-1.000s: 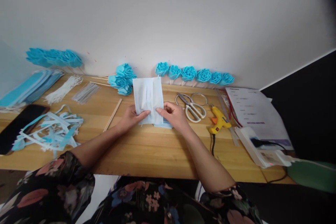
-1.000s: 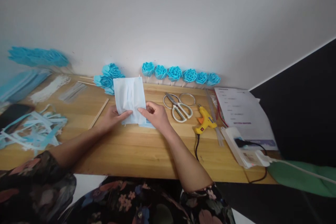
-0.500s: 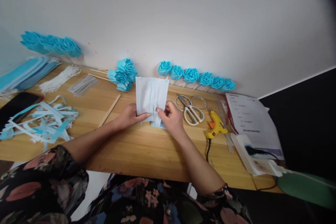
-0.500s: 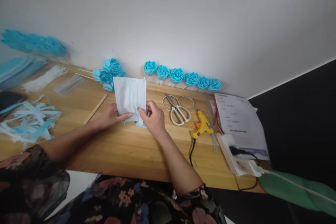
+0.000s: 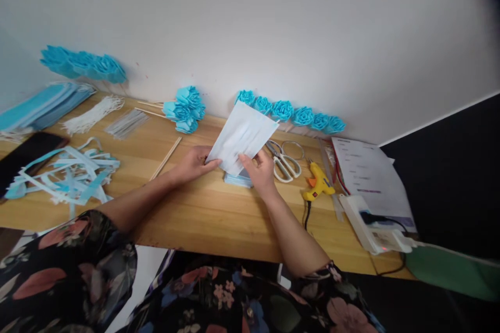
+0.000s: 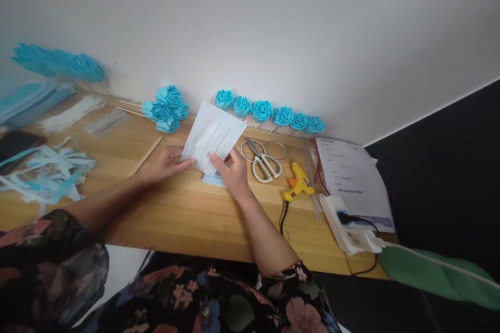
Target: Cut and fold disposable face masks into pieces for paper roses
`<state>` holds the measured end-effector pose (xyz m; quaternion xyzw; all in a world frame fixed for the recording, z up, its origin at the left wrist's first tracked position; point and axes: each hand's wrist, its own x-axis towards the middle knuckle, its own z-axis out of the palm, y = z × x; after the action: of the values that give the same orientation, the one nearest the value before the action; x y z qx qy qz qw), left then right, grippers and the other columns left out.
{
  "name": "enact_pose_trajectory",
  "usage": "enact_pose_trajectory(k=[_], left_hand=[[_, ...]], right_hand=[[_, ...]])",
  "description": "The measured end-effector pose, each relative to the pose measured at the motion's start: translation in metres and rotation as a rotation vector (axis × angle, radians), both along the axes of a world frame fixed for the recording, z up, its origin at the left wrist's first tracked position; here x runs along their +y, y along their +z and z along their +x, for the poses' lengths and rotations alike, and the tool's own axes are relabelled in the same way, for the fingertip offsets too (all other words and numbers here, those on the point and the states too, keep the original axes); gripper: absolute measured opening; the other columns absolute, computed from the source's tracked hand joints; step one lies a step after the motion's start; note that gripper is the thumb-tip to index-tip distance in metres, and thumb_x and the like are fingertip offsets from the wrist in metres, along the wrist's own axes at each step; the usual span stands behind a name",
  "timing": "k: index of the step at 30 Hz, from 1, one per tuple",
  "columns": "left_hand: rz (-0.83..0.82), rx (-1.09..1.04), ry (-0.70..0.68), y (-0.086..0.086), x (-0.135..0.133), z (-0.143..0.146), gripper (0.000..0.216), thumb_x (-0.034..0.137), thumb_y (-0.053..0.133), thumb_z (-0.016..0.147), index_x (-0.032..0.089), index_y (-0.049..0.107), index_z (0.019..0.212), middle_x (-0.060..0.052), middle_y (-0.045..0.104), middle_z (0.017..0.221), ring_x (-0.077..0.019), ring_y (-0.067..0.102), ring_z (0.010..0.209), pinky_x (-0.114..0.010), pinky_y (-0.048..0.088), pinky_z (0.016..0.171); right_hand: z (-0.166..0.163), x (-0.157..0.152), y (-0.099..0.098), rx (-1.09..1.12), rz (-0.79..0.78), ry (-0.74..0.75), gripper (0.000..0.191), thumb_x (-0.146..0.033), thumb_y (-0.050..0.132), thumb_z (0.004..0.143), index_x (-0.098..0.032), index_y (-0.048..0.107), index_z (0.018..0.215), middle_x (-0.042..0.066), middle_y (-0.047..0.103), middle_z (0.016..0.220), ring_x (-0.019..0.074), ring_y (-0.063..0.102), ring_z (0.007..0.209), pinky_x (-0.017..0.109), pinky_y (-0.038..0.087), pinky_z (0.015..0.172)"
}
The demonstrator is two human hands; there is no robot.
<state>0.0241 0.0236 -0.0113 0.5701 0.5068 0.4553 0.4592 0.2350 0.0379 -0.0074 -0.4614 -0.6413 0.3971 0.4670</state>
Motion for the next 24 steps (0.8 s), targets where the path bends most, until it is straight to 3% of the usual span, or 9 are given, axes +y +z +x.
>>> enact_pose_trajectory(k=[3, 6, 11, 15, 19, 24], left_hand=[[-0.001, -0.011, -0.093, 0.000, 0.000, -0.002, 0.027, 0.043, 0.077, 0.072, 0.017, 0.069, 0.071, -0.001, 0.063, 0.066, -0.0169, 0.057, 0.065, -0.026, 0.045, 0.062], [0.029, -0.137, -0.027, -0.007, 0.006, -0.006, 0.032, 0.045, 0.072, 0.079, 0.016, 0.066, 0.067, -0.001, 0.059, 0.062, -0.0133, 0.052, 0.061, -0.025, 0.042, 0.061], [0.000, -0.370, 0.124, -0.023, 0.020, -0.011, 0.034, 0.049, 0.074, 0.077, 0.016, 0.064, 0.075, 0.000, 0.060, 0.063, -0.0114, 0.051, 0.054, -0.024, 0.041, 0.054], [-0.002, -0.376, 0.194, -0.023, 0.022, -0.011, 0.040, 0.054, 0.074, 0.076, 0.018, 0.057, 0.069, 0.003, 0.053, 0.059, -0.0105, 0.048, 0.053, -0.024, 0.041, 0.054], [0.018, -0.296, 0.212, -0.018, 0.021, -0.011, 0.046, 0.061, 0.071, 0.075, 0.017, 0.056, 0.071, 0.003, 0.054, 0.061, -0.0108, 0.047, 0.055, -0.024, 0.039, 0.054], [0.098, -0.243, 0.182, -0.019, 0.022, -0.014, 0.042, 0.057, 0.071, 0.078, 0.018, 0.056, 0.071, 0.004, 0.050, 0.062, -0.0101, 0.047, 0.058, -0.022, 0.039, 0.057]], right_hand=[[0.002, 0.008, -0.006, 0.047, -0.011, -0.089, 0.033, -0.053, 0.066, 0.081, -0.020, 0.065, 0.077, 0.001, 0.061, 0.067, 0.0175, 0.055, 0.066, 0.030, 0.046, 0.065], [0.005, 0.016, -0.012, 0.121, -0.040, -0.102, 0.034, -0.053, 0.066, 0.080, -0.020, 0.068, 0.084, 0.003, 0.067, 0.078, 0.0196, 0.061, 0.076, 0.031, 0.050, 0.071], [0.010, 0.016, -0.005, 0.141, -0.058, 0.157, 0.038, -0.049, 0.076, 0.073, -0.022, 0.071, 0.098, 0.005, 0.074, 0.100, 0.0233, 0.068, 0.095, 0.035, 0.053, 0.087], [0.017, 0.014, 0.002, 0.180, -0.164, 0.185, 0.049, -0.050, 0.080, 0.071, -0.024, 0.070, 0.111, 0.007, 0.074, 0.112, 0.0233, 0.069, 0.101, 0.037, 0.054, 0.089], [0.020, 0.022, 0.002, 0.255, -0.182, 0.115, 0.051, -0.063, 0.071, 0.075, -0.021, 0.070, 0.105, 0.008, 0.074, 0.107, 0.0241, 0.068, 0.103, 0.035, 0.054, 0.088], [0.021, 0.031, -0.002, 0.317, -0.204, -0.019, 0.046, -0.065, 0.070, 0.073, -0.020, 0.064, 0.081, 0.000, 0.064, 0.076, 0.0154, 0.058, 0.071, 0.027, 0.047, 0.066]])
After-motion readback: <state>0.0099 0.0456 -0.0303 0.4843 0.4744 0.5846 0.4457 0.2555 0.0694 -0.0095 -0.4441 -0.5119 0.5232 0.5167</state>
